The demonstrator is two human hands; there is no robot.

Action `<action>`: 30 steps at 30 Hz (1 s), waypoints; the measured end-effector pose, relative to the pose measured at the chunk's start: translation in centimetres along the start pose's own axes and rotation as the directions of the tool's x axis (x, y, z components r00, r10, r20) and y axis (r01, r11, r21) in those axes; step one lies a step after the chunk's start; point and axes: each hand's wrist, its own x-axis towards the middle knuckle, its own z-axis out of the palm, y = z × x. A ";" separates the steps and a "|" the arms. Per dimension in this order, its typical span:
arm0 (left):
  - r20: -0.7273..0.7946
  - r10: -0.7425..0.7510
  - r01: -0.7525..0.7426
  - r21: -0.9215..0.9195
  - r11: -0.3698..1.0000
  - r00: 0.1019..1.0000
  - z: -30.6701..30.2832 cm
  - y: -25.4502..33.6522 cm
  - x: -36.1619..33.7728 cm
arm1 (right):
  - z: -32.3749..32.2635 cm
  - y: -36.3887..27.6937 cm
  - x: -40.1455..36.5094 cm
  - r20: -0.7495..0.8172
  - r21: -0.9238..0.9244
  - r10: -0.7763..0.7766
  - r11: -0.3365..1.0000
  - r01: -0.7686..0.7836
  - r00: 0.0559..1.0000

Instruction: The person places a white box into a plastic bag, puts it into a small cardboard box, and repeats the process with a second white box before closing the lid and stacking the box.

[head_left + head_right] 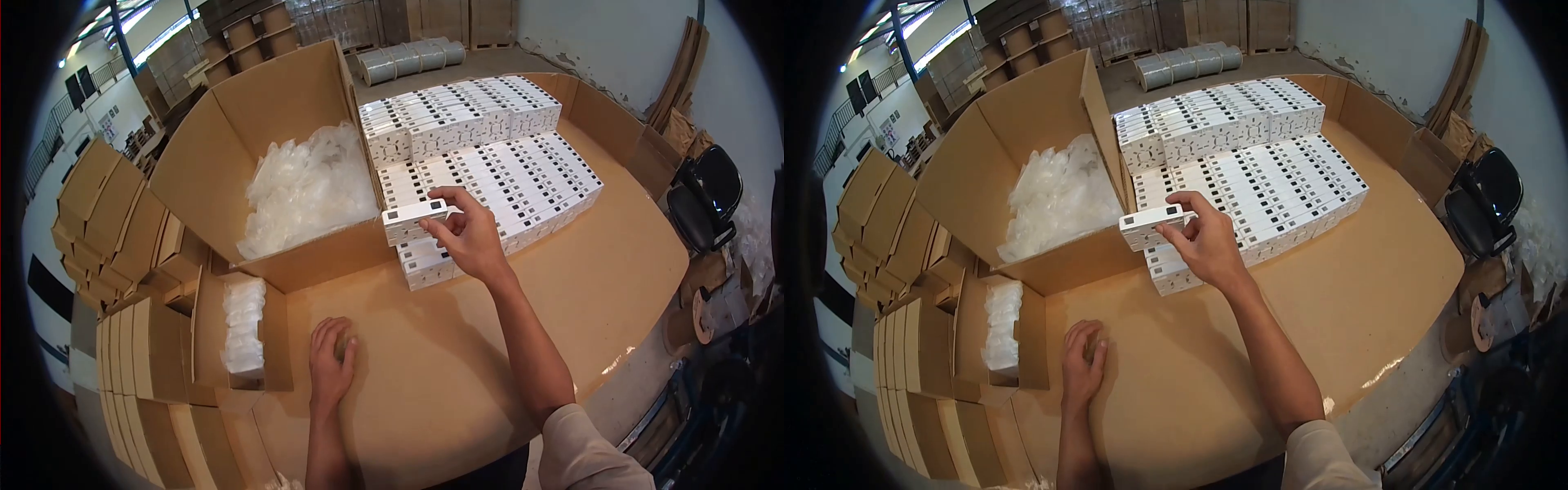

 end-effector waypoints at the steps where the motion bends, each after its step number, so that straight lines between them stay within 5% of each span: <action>1: -0.012 -0.020 0.020 -0.037 0.999 1.000 0.0 0.2 0.0 | 0.5 -0.3 -0.9 0.001 0.025 0.007 1.000 -0.007 1.000; 9: -0.072 -0.124 0.084 -0.411 0.908 0.990 1.3 -0.5 0.0 | 4.6 -1.6 -8.3 0.077 0.151 0.178 0.970 -0.188 0.981; 14: 0.091 -0.260 0.255 -0.648 0.717 0.961 0.6 0.0 -0.1 | 7.4 -1.1 -11.3 0.103 0.105 0.218 0.968 -0.229 0.970; 17: 0.094 -0.257 0.247 -0.703 0.667 0.962 1.2 -0.8 0.1 | 9.2 -0.3 -12.3 0.138 0.081 0.273 0.955 -0.286 0.952; 23: 0.062 -0.287 0.240 -0.728 0.642 0.956 0.6 -1.9 0.7 | 11.6 1.4 -13.8 0.098 0.250 0.016 0.967 -0.040 0.995; 26: 0.086 -0.343 0.305 -0.687 0.659 0.935 0.3 -1.7 0.8 | 11.5 2.3 -13.9 0.178 0.276 0.158 0.939 -0.204 0.971; 30: 0.061 -0.382 0.305 -0.722 0.621 0.922 0.2 -1.5 1.0 | 12.3 3.8 -13.7 0.173 0.260 0.132 0.950 -0.174 0.976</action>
